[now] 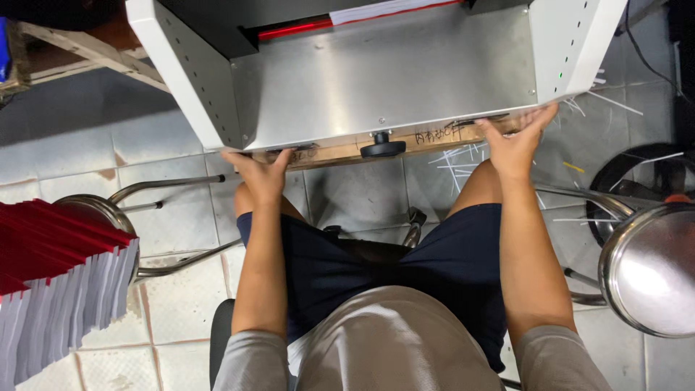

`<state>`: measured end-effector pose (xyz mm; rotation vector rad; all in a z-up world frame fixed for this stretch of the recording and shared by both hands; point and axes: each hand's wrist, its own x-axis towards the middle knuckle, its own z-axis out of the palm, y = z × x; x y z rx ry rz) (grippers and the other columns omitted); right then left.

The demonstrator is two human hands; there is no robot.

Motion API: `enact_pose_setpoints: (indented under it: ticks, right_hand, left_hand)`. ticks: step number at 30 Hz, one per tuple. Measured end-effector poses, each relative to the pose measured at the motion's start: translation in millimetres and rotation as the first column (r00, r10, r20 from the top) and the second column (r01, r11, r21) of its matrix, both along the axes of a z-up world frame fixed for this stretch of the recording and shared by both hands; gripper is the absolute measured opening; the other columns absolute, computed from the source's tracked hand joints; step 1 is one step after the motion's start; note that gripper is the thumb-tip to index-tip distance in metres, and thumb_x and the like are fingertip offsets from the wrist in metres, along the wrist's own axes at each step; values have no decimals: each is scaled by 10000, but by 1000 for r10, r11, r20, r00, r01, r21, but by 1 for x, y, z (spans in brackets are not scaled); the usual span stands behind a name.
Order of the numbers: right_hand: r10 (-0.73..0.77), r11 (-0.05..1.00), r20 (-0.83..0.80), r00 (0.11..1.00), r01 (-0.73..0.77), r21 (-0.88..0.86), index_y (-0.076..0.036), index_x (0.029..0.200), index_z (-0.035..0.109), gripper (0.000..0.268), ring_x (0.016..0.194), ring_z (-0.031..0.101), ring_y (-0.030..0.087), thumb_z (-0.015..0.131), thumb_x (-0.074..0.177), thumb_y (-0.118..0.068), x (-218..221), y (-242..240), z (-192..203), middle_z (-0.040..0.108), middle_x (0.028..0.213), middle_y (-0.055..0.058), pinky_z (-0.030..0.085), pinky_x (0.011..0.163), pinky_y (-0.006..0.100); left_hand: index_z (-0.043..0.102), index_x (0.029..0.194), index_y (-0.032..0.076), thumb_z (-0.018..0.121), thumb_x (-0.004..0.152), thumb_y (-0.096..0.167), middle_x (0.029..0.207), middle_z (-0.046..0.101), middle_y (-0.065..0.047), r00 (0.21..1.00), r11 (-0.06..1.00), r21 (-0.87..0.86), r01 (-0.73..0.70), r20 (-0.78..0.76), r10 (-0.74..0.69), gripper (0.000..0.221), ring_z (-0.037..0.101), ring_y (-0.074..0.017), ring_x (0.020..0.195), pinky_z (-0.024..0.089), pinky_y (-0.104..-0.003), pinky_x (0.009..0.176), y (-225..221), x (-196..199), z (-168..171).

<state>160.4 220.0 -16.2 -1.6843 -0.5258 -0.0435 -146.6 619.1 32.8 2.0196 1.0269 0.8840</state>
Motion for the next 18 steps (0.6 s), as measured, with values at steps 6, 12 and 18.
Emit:
enact_pose_setpoints:
  ticks: [6, 12, 18]
  right_hand:
    - [-145, 987, 35, 989, 147, -59, 0, 1599, -50, 1151, 1578, 357, 357, 872, 918, 99, 0, 5, -19, 308, 1639, 295, 235, 1356, 403]
    - [-163, 985, 46, 986, 165, -56, 4, 1593, -121, 1178, 1590, 295, 377, 847, 932, 114, 1, 7, -25, 219, 1651, 312, 176, 1381, 449]
    - [-162, 985, 30, 986, 164, -50, 7, 1595, -80, 1135, 1583, 299, 385, 850, 951, 97, -7, 14, -11, 247, 1639, 309, 183, 1394, 469]
  left_hand:
    - [230, 1451, -58, 975, 730, 108, 1361, 457, -249, 994, 997, 9, -82, 77, 81, 1051, 497, -370, 1293, 411, -435, 1131, -13, 9, 0]
    - [215, 1480, -43, 937, 744, 69, 1383, 464, -240, 994, 996, 31, -88, 72, 85, 1038, 511, -366, 1312, 440, -433, 1116, -15, 13, 2]
    - [172, 1504, -30, 908, 745, 3, 1412, 430, -234, 993, 998, -6, -64, 101, 65, 1058, 518, -338, 1327, 488, -401, 1110, -19, 13, 12]
